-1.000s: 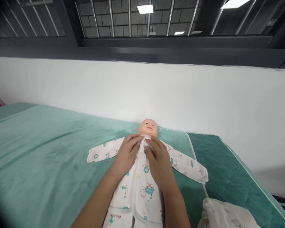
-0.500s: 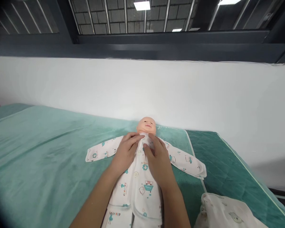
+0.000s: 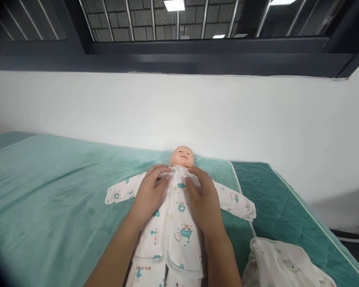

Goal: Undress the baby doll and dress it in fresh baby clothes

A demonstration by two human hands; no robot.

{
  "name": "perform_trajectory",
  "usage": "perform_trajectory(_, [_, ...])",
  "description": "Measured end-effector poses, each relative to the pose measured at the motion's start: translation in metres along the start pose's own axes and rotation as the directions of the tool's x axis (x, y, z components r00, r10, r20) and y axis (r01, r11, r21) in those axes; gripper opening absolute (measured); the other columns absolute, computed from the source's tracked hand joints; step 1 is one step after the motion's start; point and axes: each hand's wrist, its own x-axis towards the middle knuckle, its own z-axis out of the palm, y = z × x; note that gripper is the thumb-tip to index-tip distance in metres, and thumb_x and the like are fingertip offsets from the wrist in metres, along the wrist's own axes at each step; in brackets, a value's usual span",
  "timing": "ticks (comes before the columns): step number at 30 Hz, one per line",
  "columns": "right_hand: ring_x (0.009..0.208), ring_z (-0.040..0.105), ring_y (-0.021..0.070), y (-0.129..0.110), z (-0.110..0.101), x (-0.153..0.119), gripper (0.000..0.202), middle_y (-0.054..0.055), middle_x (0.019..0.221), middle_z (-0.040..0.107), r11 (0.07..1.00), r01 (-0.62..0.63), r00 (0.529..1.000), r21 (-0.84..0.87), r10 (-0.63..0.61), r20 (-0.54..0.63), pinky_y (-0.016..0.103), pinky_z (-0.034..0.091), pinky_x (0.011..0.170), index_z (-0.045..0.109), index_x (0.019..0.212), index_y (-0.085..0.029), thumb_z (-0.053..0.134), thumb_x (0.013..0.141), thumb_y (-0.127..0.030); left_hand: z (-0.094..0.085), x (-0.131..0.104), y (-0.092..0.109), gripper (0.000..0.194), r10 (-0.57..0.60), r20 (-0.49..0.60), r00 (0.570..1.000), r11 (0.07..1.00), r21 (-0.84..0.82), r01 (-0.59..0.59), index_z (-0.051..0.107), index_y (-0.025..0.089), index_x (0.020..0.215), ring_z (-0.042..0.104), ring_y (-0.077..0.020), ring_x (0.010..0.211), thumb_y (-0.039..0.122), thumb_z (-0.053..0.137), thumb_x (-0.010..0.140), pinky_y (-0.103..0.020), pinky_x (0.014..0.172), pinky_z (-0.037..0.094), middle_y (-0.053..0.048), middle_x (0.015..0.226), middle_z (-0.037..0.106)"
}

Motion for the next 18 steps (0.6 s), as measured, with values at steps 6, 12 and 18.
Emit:
perform_trajectory(6, [0.129,0.05,0.0265,-0.011,-0.006,-0.006,0.015,0.002,0.141,0.055,0.998,0.062,0.993,-0.01,-0.061,0.098,0.039,0.046,0.095,0.066,0.089,-0.027,0.056,0.091,-0.038,-0.013,-0.01,0.011,0.015,-0.074,0.113,0.991,0.997,-0.031,0.078,0.068,0.025,0.089,0.05,-0.0227,0.127,0.026,0.053,0.092,-0.038,0.106,0.043,-0.004,0.127,0.06])
perform_trajectory(12, [0.131,0.047,0.0249,-0.012,-0.001,-0.007,0.015,0.002,0.141,0.053,0.991,0.088,0.975,-0.101,-0.065,0.211,0.04,0.043,0.101,0.066,0.087,-0.027,0.056,0.091,-0.038,-0.018,-0.014,0.013,0.016,-0.178,0.239,0.955,0.977,-0.077,0.201,0.07,0.024,0.084,0.054,-0.0238,0.12,0.033,0.058,0.09,-0.036,0.093,0.052,-0.003,0.137,0.054])
perform_trajectory(18, [0.127,0.052,0.0249,-0.013,0.002,-0.007,0.017,0.001,0.139,0.055,0.996,0.036,0.979,-0.086,-0.018,0.204,0.039,0.043,0.099,0.065,0.079,-0.026,0.058,0.089,-0.038,-0.017,-0.014,0.008,0.009,-0.161,0.29,0.943,0.958,-0.183,0.22,0.071,0.024,0.082,0.055,-0.0218,0.12,0.029,0.064,0.086,-0.03,0.088,0.054,-0.003,0.14,0.05])
